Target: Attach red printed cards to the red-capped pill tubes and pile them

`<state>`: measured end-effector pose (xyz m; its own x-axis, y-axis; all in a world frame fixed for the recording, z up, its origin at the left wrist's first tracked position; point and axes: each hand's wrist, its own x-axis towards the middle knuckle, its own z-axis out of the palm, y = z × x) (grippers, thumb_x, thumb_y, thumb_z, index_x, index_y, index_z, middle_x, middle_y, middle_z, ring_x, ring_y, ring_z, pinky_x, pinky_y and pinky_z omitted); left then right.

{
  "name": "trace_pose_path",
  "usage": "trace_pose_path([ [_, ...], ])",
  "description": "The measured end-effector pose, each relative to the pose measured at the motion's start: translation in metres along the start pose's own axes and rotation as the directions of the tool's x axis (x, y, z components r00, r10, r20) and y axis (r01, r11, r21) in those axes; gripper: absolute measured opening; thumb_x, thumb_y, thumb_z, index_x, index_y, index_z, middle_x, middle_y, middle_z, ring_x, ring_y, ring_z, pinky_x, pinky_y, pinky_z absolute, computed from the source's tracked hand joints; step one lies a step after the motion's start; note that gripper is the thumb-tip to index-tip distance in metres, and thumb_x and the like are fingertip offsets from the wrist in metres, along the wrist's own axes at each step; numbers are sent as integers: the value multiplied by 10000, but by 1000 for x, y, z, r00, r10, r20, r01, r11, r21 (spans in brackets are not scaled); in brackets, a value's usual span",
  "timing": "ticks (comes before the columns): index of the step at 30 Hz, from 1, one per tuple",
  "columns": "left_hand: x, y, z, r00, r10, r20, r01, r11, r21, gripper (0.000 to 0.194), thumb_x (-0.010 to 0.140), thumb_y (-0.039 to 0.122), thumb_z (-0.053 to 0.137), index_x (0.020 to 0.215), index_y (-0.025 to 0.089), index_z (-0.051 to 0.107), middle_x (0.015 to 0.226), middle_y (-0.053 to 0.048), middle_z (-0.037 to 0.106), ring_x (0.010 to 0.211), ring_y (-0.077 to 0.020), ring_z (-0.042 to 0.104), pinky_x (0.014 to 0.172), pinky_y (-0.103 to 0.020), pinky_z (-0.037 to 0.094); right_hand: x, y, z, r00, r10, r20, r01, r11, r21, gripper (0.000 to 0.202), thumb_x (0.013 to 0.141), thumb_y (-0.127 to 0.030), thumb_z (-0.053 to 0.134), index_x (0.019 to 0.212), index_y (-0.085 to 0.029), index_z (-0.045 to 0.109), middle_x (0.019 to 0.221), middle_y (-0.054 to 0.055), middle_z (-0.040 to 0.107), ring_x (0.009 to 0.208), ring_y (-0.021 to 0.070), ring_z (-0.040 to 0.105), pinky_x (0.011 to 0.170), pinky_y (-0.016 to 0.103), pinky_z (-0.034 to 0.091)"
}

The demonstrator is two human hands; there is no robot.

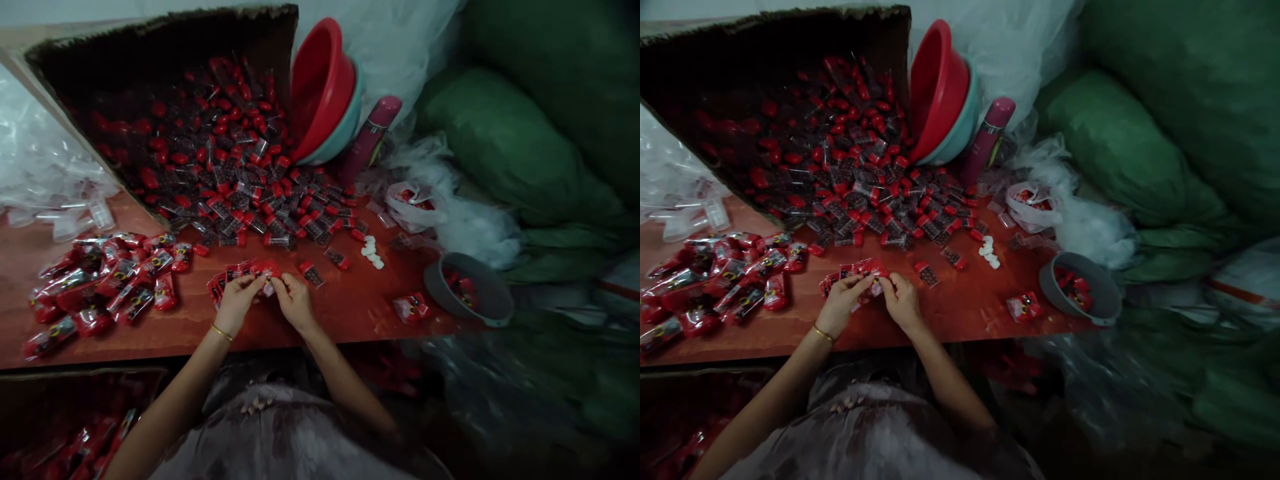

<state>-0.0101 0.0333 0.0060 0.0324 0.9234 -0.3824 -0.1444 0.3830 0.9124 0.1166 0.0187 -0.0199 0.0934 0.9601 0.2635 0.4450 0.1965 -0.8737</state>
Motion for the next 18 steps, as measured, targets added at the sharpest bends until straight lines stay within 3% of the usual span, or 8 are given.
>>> trace_pose_path([
  [2, -4, 0, 0, 998, -64, -10, 64, 997, -47, 369, 445, 454, 803, 600, 150, 663, 549, 7, 607, 485, -80, 515, 445, -179, 385, -5, 0, 0, 999, 6, 40, -6, 1000, 18, 268, 866, -360, 430, 666, -208, 524, 620, -13, 545, 581, 126, 484, 567, 228, 356],
  [4, -7, 2, 1, 998, -57, -9, 56, 997, -62, 370, 403, 438, 822, 555, 149, 646, 530, 16, 599, 476, -67, 506, 450, -172, 395, -8, 0, -3, 997, 9, 71, -7, 1000, -17, 309, 881, -377, 410, 650, -211, 529, 584, -16, 533, 546, 127, 468, 544, 233, 350],
  [6, -8, 5, 2, 999, -24, -30, 22, 997, -80, 380, 374, 428, 834, 506, 145, 618, 497, 29, 576, 461, -52, 485, 458, -165, 397, -7, 1, -12, 997, -17, 78, 25, 995, -101, 359, 911, -381, 364, 650, -212, 542, 584, -5, 543, 559, 138, 483, 563, 245, 358],
  [8, -8, 8, 4, 997, -28, -65, 21, 994, -111, 395, 358, 427, 841, 501, 140, 612, 498, 30, 573, 464, -51, 488, 471, -170, 411, -4, 6, -27, 998, -60, 36, 67, 969, -238, 333, 923, -385, 357, 774, -206, 596, 705, 36, 615, 684, 169, 542, 661, 273, 391],
  [10, -7, 11, 4, 993, -70, -95, 54, 986, -159, 418, 343, 434, 845, 513, 136, 606, 516, 25, 581, 477, -61, 510, 486, -184, 432, 0, 16, -45, 997, -78, -26, 59, 899, -433, 298, 886, -421, 445, 976, -185, 605, 898, 93, 655, 848, 223, 556, 777, 332, 392],
  [13, -5, 13, 5, 986, -144, -83, 122, 966, -227, 442, 345, 442, 847, 546, 137, 598, 533, 23, 588, 481, -69, 530, 498, -197, 448, 2, 35, -67, 999, -25, -30, -1, 741, -672, 457, 817, -458, 547, 1155, -150, 549, 1114, 159, 622, 978, 297, 516, 814, 409, 379],
  [15, -4, 12, 6, 982, -185, -44, 168, 954, -247, 444, 368, 448, 844, 572, 139, 600, 542, 16, 598, 489, -77, 547, 498, -197, 449, 0, 45, -73, 1000, 3, 6, 2, 686, -728, 450, 831, -424, 531, 1189, -150, 533, 1179, 158, 597, 1020, 312, 497, 814, 424, 382],
  [18, -5, 9, 8, 977, -213, -18, 202, 945, -257, 451, 371, 450, 846, 596, 139, 609, 545, 11, 607, 504, -85, 566, 495, -193, 448, -5, 52, -73, 1000, 28, 12, -11, 684, -730, 396, 843, -368, 516, 1175, -154, 547, 1162, 140, 606, 1002, 307, 504, 806, 428, 400],
])
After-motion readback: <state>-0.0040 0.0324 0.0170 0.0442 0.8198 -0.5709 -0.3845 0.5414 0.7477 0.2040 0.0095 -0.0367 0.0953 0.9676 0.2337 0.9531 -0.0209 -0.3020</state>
